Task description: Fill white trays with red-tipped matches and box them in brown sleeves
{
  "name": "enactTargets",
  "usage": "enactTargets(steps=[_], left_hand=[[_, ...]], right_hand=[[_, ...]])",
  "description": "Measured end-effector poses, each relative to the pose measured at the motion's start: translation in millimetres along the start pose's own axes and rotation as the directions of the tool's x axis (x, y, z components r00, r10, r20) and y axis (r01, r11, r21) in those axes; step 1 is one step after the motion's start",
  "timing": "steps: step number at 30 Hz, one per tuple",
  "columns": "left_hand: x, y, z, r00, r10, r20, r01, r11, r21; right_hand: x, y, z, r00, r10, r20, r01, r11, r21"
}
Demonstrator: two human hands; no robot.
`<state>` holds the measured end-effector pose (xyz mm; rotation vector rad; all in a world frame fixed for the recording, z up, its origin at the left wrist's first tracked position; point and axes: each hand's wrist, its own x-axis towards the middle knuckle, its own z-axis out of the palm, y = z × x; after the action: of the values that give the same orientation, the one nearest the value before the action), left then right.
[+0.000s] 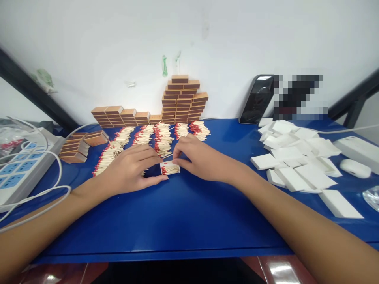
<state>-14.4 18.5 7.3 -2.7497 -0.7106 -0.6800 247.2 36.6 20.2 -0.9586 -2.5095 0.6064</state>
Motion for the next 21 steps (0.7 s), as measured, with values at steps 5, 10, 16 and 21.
enactTargets(steps=[5, 10, 16, 21], left_hand=[[0.7, -0.2, -1.7, 1.0, -0.006, 0.018, 0.006, 1.0, -0.007], [0.0, 0.0, -1.4, 1.0, -0.001, 0.005, 0.001, 1.0, 0.006], [0.0, 0.2, 1.0, 1.0, 0.003, -0.02, -0.004, 1.0, -0.006], [-0.2, -0.1, 0.7, 1.0, 0.011, -0.02, -0.011, 1.0, -0.011]], right_hand=[[1.0, -4.2, 10.9, 0.999, -0.047, -0.008, 0.047, 0.999, 0.02], [6.5, 12.5, -0.6, 0.988, -0.045, -0.146, 0.04, 0.998, -0.038], [12.3, 49.1, -2.5, 0.985, 0.014, -0.172, -0.051, 0.976, -0.212], [13.1, 52.2, -0.2, 0.991, 0.01, -0.137, -0.033, 0.985, -0.169]])
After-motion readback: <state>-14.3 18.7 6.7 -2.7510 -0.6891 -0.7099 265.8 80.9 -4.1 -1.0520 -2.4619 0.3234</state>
